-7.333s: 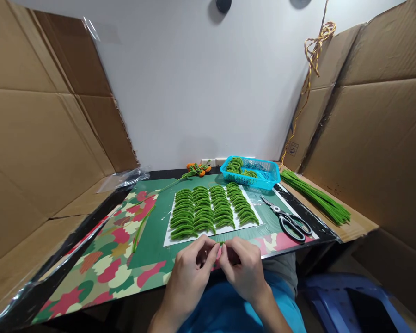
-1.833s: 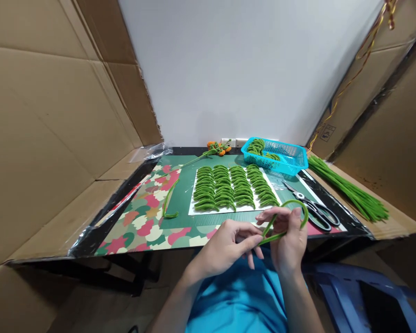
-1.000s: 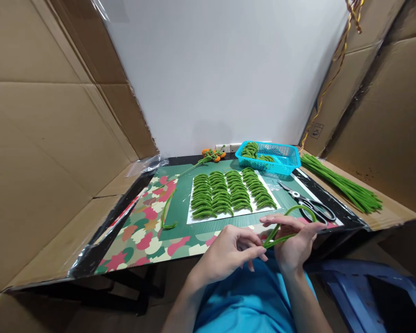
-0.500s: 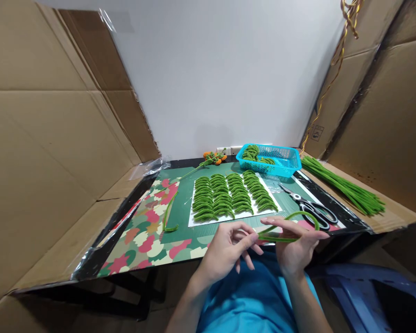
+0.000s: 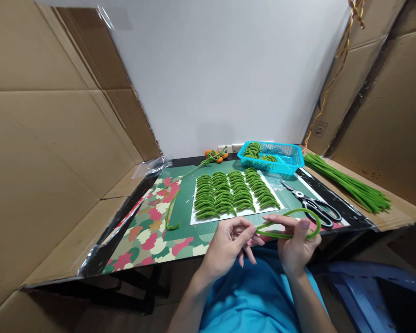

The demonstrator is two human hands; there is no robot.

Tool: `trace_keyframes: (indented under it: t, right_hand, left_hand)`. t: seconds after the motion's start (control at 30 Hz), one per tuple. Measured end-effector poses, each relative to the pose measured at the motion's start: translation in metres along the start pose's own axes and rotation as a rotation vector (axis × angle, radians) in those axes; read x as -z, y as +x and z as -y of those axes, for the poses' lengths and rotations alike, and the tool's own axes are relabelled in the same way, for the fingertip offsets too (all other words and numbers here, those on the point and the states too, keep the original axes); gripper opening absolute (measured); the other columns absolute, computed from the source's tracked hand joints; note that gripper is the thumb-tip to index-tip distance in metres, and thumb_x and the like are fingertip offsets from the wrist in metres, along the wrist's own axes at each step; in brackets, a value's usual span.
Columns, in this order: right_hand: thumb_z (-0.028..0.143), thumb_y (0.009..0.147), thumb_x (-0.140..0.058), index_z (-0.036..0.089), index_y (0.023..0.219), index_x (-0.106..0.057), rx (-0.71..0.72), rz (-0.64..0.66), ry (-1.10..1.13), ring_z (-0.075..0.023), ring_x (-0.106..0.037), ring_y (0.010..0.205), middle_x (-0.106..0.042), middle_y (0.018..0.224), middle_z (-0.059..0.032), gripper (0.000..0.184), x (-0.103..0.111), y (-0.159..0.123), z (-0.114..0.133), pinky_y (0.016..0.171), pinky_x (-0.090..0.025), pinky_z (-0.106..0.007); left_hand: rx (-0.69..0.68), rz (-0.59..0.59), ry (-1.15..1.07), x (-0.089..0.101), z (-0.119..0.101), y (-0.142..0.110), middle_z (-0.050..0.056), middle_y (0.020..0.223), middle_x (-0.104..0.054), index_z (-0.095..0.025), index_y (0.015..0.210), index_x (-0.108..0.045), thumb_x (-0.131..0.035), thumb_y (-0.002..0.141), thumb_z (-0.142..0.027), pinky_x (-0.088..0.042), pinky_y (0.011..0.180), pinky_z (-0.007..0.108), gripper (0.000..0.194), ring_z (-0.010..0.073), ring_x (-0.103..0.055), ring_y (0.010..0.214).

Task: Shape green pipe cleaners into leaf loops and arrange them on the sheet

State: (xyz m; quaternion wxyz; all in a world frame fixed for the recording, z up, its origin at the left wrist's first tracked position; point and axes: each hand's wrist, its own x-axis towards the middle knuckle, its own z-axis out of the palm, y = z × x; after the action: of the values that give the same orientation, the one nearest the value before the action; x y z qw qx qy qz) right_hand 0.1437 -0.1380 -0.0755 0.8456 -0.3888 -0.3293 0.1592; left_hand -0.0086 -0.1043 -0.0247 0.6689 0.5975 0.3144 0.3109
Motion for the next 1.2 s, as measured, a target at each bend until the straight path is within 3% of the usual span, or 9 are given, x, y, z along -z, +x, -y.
trace_keyframes:
  t: [0.2, 0.4, 0.5, 0.6, 0.7, 0.8, 0.9, 1.1, 1.2]
  right_hand:
    - [0.062, 0.107, -0.053, 0.019, 0.071, -0.083, 0.023, -0.054, -0.027, -0.0247, -0.077, 0.059, -0.081, 0.071, -0.0082, 0.064, -0.003, -0.001, 0.000, 0.065, -0.063, -0.039]
    - [0.062, 0.107, -0.054, 0.018, 0.068, -0.081, 0.012, -0.066, -0.052, -0.0249, -0.076, 0.061, -0.079, 0.067, -0.0099, 0.064, -0.004, -0.002, 0.001, 0.059, -0.061, -0.036]
    - [0.068, 0.106, -0.049, 0.017, 0.081, -0.085, -0.066, 0.050, 0.030, -0.0251, -0.077, 0.070, -0.082, 0.082, -0.0125, 0.067, -0.002, 0.000, 0.004, 0.056, -0.062, -0.034]
    - [0.069, 0.107, -0.045, 0.018, 0.093, -0.085, -0.056, 0.136, 0.088, -0.0233, -0.075, 0.082, -0.080, 0.104, -0.0136, 0.066, 0.001, 0.005, 0.009, 0.063, -0.063, -0.034]
    - [0.059, 0.107, -0.054, 0.022, 0.098, -0.085, -0.018, 0.176, 0.145, -0.0235, -0.073, 0.094, -0.074, 0.119, -0.0122, 0.050, 0.005, 0.011, 0.012, 0.070, -0.065, -0.035]
    - [0.051, 0.101, -0.068, 0.024, 0.108, -0.084, 0.007, 0.266, 0.184, -0.0296, -0.068, 0.115, -0.068, 0.136, -0.0130, 0.033, 0.009, 0.014, 0.012, 0.080, -0.066, -0.040]
    - [0.052, 0.095, -0.077, 0.023, 0.121, -0.082, 0.038, 0.335, 0.194, -0.0333, -0.063, 0.129, -0.063, 0.146, -0.0150, 0.039, 0.011, 0.014, 0.008, 0.091, -0.065, -0.045]
    - [0.053, 0.083, -0.090, 0.026, 0.114, -0.084, 0.176, 0.185, 0.214, -0.0304, -0.073, 0.119, -0.078, 0.126, -0.0112, 0.040, 0.011, 0.013, -0.007, 0.097, -0.063, -0.047]
    - [0.049, 0.084, -0.091, 0.025, 0.102, -0.086, 0.233, 0.081, 0.162, -0.0296, -0.079, 0.102, -0.083, 0.110, -0.0099, 0.030, 0.011, 0.014, -0.009, 0.086, -0.066, -0.046]
  left_hand:
    - [0.014, -0.014, 0.008, -0.001, 0.003, -0.001, 0.016, 0.086, -0.083, -0.011, 0.091, -0.069, -0.077, 0.091, -0.054, -0.043, 0.035, 0.016, 0.044, 0.0155, -0.072, 0.048]
    - [-0.039, -0.031, 0.051, -0.001, 0.008, -0.005, 0.009, 0.085, -0.079, -0.015, 0.097, -0.065, -0.069, 0.099, -0.054, -0.044, 0.037, 0.014, 0.039, 0.0128, -0.071, 0.051]
    - [-0.052, -0.019, 0.058, -0.001, 0.008, -0.004, 0.004, 0.079, -0.075, -0.016, 0.098, -0.062, -0.067, 0.100, -0.054, -0.043, 0.037, 0.014, 0.039, 0.0119, -0.070, 0.049]
    - [-0.058, -0.025, 0.026, -0.001, 0.006, -0.003, 0.002, 0.075, -0.072, -0.017, 0.096, -0.058, -0.067, 0.100, -0.055, -0.042, 0.034, 0.013, 0.039, 0.0124, -0.069, 0.046]
    - [-0.072, -0.058, -0.033, -0.001, 0.003, -0.003, 0.001, 0.071, -0.072, -0.018, 0.094, -0.055, -0.068, 0.099, -0.055, -0.041, 0.031, 0.013, 0.040, 0.0130, -0.067, 0.041]
    - [-0.079, -0.083, -0.086, 0.002, 0.002, -0.001, 0.001, 0.070, -0.073, -0.018, 0.094, -0.053, -0.070, 0.098, -0.055, -0.041, 0.029, 0.014, 0.041, 0.0139, -0.067, 0.039]
    - [-0.063, -0.062, -0.135, 0.004, 0.002, 0.000, 0.002, 0.068, -0.074, -0.019, 0.094, -0.052, -0.071, 0.097, -0.056, -0.041, 0.029, 0.014, 0.042, 0.0144, -0.066, 0.038]
    - [-0.039, -0.032, -0.169, 0.007, 0.002, 0.001, 0.001, 0.066, -0.073, -0.019, 0.092, -0.052, -0.073, 0.093, -0.063, -0.040, 0.029, 0.013, 0.049, 0.0123, -0.064, 0.036]
    - [-0.041, -0.022, -0.167, 0.009, 0.002, 0.000, -0.002, 0.065, -0.070, -0.019, 0.091, -0.052, -0.071, 0.092, -0.067, -0.041, 0.029, 0.013, 0.051, 0.0115, -0.064, 0.037]
